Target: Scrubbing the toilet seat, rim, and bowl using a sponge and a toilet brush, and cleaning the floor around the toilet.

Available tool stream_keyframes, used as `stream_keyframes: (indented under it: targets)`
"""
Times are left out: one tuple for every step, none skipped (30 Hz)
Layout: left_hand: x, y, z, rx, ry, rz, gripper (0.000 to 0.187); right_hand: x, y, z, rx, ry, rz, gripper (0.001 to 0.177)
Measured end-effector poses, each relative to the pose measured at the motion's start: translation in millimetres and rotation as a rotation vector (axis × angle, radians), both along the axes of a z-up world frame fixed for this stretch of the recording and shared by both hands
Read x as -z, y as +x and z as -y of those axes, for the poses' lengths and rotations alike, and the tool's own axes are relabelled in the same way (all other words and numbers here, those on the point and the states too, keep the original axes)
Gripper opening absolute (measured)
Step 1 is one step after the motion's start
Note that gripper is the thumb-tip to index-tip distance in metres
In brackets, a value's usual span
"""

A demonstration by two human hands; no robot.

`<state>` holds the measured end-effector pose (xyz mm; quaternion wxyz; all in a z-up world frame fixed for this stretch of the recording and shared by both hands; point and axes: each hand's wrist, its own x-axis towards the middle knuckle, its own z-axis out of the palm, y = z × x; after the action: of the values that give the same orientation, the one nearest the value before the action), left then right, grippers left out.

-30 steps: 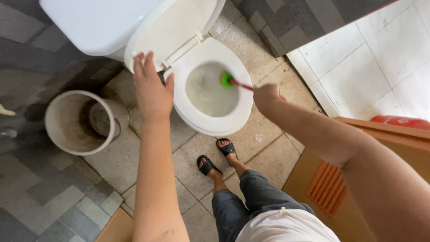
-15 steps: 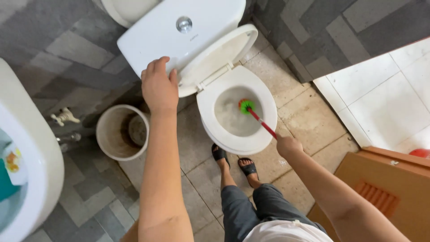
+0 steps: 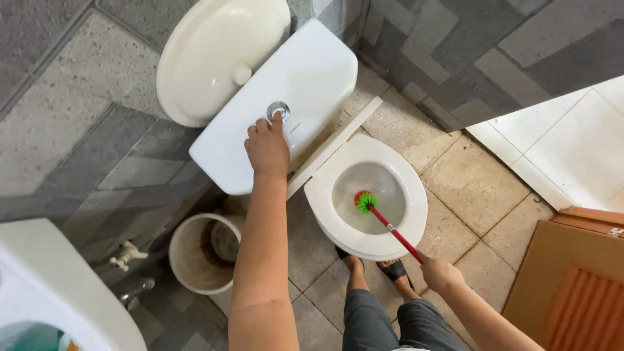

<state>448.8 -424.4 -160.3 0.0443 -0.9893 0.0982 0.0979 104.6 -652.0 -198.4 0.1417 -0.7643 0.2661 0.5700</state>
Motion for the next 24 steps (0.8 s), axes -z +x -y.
stream_keyframes:
  targets:
    - [2, 0, -1, 0.026, 0.018, 0.044, 0.059, 2, 0, -3, -0.005, 0.008, 0.001, 0.051]
    - [5, -1, -2, 0.053, 0.036, 0.089, 0.059, 5, 0, -5, -0.01, 0.016, 0.002, 0.053]
    - [2, 1, -1, 0.066, 0.032, 0.079, 0.059, 2, 3, -7, 0.004, 0.014, -0.008, 0.053]
    - [-1, 3, 1, 0.053, 0.041, 0.024, 0.057, -1, 6, -9, 0.029, 0.008, -0.011, 0.053]
    - [-4, 5, 2, 0.037, 0.05, -0.028, 0.054, -4, 10, -11, 0.05, 0.001, -0.012, 0.054]
    - [-6, 10, 0, 0.048, 0.047, -0.035, 0.054, -5, 15, -11, 0.061, -0.003, -0.02, 0.054]
    - [-6, 8, 0, 0.076, 0.009, 0.026, 0.038, -9, 13, -10, 0.033, 0.017, 0.084, 0.048]
    - [-4, 6, 0, 0.102, -0.031, 0.087, 0.029, -12, 10, -9, 0.005, 0.035, 0.187, 0.044]
    - [-7, 5, 3, 0.12, -0.029, 0.039, 0.029, -5, 0, -10, 0.025, 0.037, 0.14, 0.044]
    - [-10, 3, 4, 0.121, 0.015, 0.007, 0.031, 1, -12, -12, 0.023, 0.005, 0.11, 0.044]
    - [-18, 18, 8, 0.112, 0.051, 0.014, 0.032, 14, -4, -8, 0.008, -0.035, 0.117, 0.045]
    - [-17, 13, 9, 0.118, 0.046, 0.005, 0.032, 2, -9, -9, 0.014, -0.04, 0.108, 0.045]
    - [-21, 13, 10, 0.096, 0.026, -0.016, 0.032, -9, -7, -7, 0.004, -0.053, 0.106, 0.043]
    - [-25, 12, 11, 0.073, 0.006, -0.037, 0.033, -21, -5, -5, -0.005, -0.065, 0.105, 0.042]
    - [-26, 11, 11, 0.072, 0.003, -0.038, 0.033, -32, -5, -5, -0.007, -0.068, 0.104, 0.042]
    - [-27, 10, 11, 0.07, 0.023, -0.053, 0.033, -43, -5, -4, -0.033, -0.104, 0.123, 0.041]
    - [-29, 11, 14, 0.073, 0.041, -0.065, 0.033, -54, -4, -2, -0.053, -0.142, 0.146, 0.04]
    - [-27, 15, 16, 0.077, 0.037, -0.063, 0.033, -56, -8, 5, -0.05, -0.146, 0.148, 0.04]
    - [-24, 18, 16, 0.073, 0.051, -0.063, 0.033, -57, -12, 11, -0.111, -0.198, 0.198, 0.03]
    - [-21, 20, 17, 0.069, 0.064, -0.064, 0.034, -57, -16, 18, -0.172, -0.251, 0.248, 0.024]
    - [-22, 22, 17, 0.079, 0.059, -0.065, 0.034, -63, -18, 22, -0.164, -0.257, 0.245, 0.024]
    - [-23, 23, 17, 0.096, 0.076, -0.066, 0.035, -69, -20, 26, -0.203, -0.256, 0.271, 0.026]
    - [-23, 19, 13, 0.103, 0.1, -0.074, 0.035, -75, -25, 30, -0.253, -0.246, 0.291, 0.03]
    - [-31, 13, 11, 0.102, 0.101, -0.082, 0.035, -79, -29, 30, -0.255, -0.243, 0.283, 0.03]
